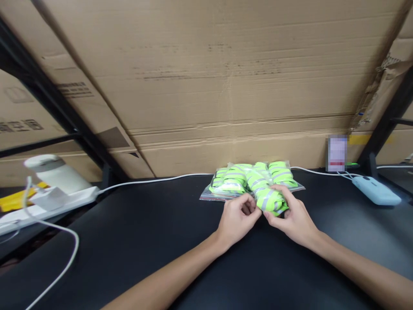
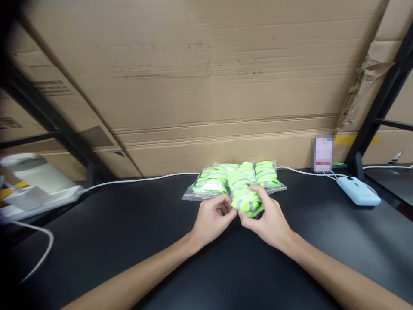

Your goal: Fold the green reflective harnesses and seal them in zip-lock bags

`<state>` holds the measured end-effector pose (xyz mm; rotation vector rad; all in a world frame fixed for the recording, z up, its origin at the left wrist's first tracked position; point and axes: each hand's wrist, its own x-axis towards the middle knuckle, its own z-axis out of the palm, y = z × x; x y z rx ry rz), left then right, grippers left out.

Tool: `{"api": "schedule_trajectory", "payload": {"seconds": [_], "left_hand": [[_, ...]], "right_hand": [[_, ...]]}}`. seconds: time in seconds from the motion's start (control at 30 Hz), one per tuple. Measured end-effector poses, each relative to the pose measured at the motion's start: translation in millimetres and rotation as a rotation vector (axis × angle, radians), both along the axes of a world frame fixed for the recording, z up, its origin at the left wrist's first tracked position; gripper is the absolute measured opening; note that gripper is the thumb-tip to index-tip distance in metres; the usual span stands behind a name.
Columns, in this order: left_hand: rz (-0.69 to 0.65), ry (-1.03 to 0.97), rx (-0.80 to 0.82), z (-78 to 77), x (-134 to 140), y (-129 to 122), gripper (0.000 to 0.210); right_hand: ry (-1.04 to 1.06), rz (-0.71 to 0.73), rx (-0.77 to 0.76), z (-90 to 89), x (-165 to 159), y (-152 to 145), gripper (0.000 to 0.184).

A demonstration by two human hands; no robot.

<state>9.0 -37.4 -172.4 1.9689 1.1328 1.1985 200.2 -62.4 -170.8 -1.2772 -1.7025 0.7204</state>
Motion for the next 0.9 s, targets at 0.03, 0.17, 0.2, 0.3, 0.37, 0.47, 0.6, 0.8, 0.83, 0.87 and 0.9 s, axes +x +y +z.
{"api": "schedule_trajectory", "payload": {"seconds": [0.03,0.17,0.2,0.3,0.37,0.47,0.6,0.8,0.83,0.87,0.9], "left_hand": [[-0.002,0.027,-0.004,1.1,-1,0,0.012],[0.012,0.057,0.011,4.0,-1,-2,0.024],[0.016,0.063,0.019,4.2,0,-3,0.025],[0.003,0.068,0.047,3.8,2,-6,0.023],[-0.017,0.077,0.084,3.2,2,-7,0.022],[-0.038,0.131,0.165,3.0,2,-10,0.023],[-0.072,0.190,0.163,4.0,5,-14,0.019],[-0.023,0.154,0.024,3.0,4,-12,0.024],[-0.006,0.144,0.015,2.4,3,-11,0.024],[0.013,0.137,0.010,1.8,1,-9,0.024],[0.034,0.134,0.009,1.2,-1,-7,0.024]], "right_hand": [[0.000,-0.004,0.003,0.1,0,0,0.055],[0.002,-0.020,-0.003,2.0,1,0,0.055],[0.006,-0.028,-0.005,2.6,1,1,0.055],[0.022,-0.064,-0.003,3.9,2,4,0.052],[0.030,-0.085,-0.004,3.8,2,7,0.050],[0.027,-0.091,-0.009,3.2,2,8,0.049],[-0.007,-0.076,-0.001,3.2,1,5,0.054],[0.002,0.082,-0.008,1.3,4,3,0.067],[0.027,0.133,-0.016,0.3,6,4,0.069],[0.054,0.181,-0.024,-1.0,8,5,0.071],[0.080,0.220,-0.032,-2.4,10,7,0.070]]}}
